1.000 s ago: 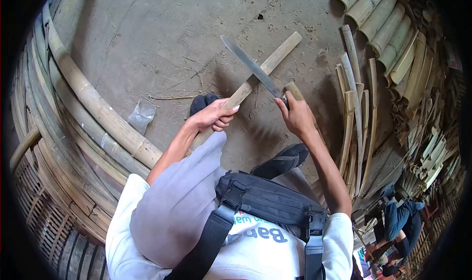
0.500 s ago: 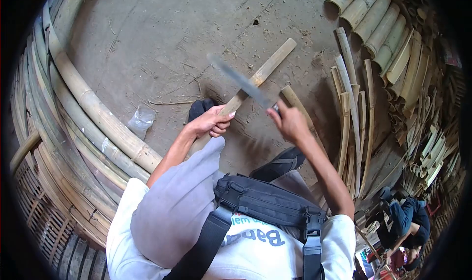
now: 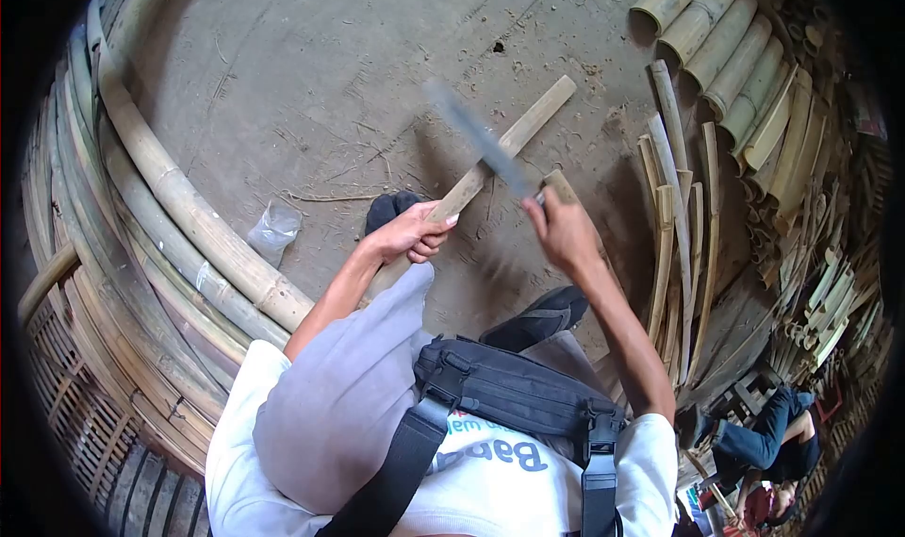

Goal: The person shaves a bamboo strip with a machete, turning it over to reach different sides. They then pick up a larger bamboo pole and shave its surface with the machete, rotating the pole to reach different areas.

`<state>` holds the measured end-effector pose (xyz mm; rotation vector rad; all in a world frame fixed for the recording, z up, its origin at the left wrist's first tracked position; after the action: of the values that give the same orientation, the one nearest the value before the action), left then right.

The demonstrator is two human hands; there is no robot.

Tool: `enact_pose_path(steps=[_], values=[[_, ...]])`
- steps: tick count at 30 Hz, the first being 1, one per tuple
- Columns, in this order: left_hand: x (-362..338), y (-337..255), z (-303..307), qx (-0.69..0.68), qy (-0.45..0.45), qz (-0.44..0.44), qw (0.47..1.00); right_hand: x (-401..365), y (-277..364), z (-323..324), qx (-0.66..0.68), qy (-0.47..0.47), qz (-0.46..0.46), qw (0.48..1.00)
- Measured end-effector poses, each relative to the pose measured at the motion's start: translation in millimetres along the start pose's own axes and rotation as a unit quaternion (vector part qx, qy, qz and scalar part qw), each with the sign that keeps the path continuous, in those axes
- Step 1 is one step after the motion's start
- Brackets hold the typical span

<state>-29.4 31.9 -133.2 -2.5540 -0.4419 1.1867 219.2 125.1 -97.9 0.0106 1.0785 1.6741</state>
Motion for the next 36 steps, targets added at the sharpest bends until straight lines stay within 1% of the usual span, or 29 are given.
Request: enact_pose_path(steps=[1,3,6,7,9,10,11,13,14,15,17,18,19,21,23,25,27,29,30,31,33,35,36], values=[[0.7,1.4,-0.2,-0.004,0.0,0.007,1.0,-7.6,-3.2,-11.3,-0.032,0.039,0.014,0.999],[2.3,4.5,0.5,-0.011,-0.002,0.015,1.0,-5.6,-8.5,-9.2,-0.011,0.014,0.027,0.999],[4.6,-3.0,0.2,-0.016,0.006,-0.008,1.0,0.3,-5.5,-9.6,0.0,0.009,0.023,1.0],[4.8,-3.8,0.3,-0.015,0.008,-0.011,1.0,-5.9,0.2,-12.3,0.016,0.004,-0.001,1.0],[0.8,-1.2,-1.6,-0.01,0.005,0.004,1.0,-17.3,12.0,-13.5,-0.005,0.018,-0.011,1.0],[-0.2,-0.6,-1.4,-0.009,0.006,0.005,1.0,-19.8,12.0,-13.7,-0.052,0.043,0.003,0.998],[-0.1,-0.2,-0.8,-0.006,0.005,0.003,1.0,-16.1,5.1,-12.0,-0.052,0.041,-0.001,0.998],[-2.4,2.9,-1.6,-0.002,0.004,0.0,1.0,0.4,-10.8,-2.4,0.028,-0.045,-0.022,0.998],[-2.9,2.5,-1.6,-0.003,0.005,0.003,1.0,9.7,-14.8,3.4,0.038,-0.075,-0.062,0.995],[-2.7,3.3,-1.2,0.001,0.008,0.0,1.0,8.2,-13.9,4.5,0.035,-0.081,-0.061,0.994],[-1.2,4.1,1.1,-0.018,0.025,0.0,1.0,-2.5,-5.1,-6.2,0.009,0.016,-0.006,1.0],[-1.7,1.9,-0.7,-0.011,0.02,-0.002,1.0,-12.1,9.0,-9.0,-0.031,0.055,0.021,0.998],[-0.5,1.4,-1.5,-0.006,0.027,-0.003,1.0,-13.3,2.9,-16.0,-0.059,0.052,0.053,0.996],[1.0,0.2,-1.1,-0.015,0.006,0.003,1.0,1.3,-6.2,-2.1,-0.01,0.008,0.043,0.999],[1.6,-1.1,-4.5,-0.012,0.01,0.005,1.0,-0.8,-0.1,-4.9,-0.036,0.004,0.037,0.999],[0.1,-4.4,-5.1,-0.016,0.005,0.004,1.0,-12.4,4.1,-15.2,0.011,0.003,-0.022,1.0],[-1.2,-1.5,-3.6,-0.008,-0.002,0.01,1.0,-15.7,-1.8,-13.9,0.001,0.006,-0.013,1.0],[-0.3,8.4,1.1,-0.002,0.024,0.006,1.0,-6.4,-18.0,-1.1,-0.008,-0.011,-0.027,1.0],[-0.5,8.3,0.7,-0.001,0.021,0.005,1.0,-0.8,-17.9,7.2,0.079,-0.076,-0.057,0.992],[-0.7,8.1,-0.3,-0.001,0.017,0.004,1.0,6.8,-22.5,10.5,0.045,-0.096,-0.073,0.992],[-0.2,7.0,-0.6,-0.009,0.019,0.002,1.0,-3.0,-14.9,5.6,0.029,-0.04,-0.025,0.998],[0.5,8.1,0.3,-0.011,0.02,0.0,1.0,-17.2,-6.6,-9.8,-0.048,0.033,0.031,0.998],[0.8,7.0,0.0,-0.008,0.022,-0.003,1.0,-15.9,-11.8,-10.3,-0.034,0.025,0.022,0.999]])
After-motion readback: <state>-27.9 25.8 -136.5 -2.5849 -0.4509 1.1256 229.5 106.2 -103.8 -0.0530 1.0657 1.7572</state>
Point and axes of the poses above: each hand's wrist, its own x-axis towards the middle knuckle, its own z-axis out of the back of the hand, y = z × x, the point moved 2 cm from there along x, towards the middle knuckle, and after that the axes turned 13 degrees about x, right-handed, at the moved point
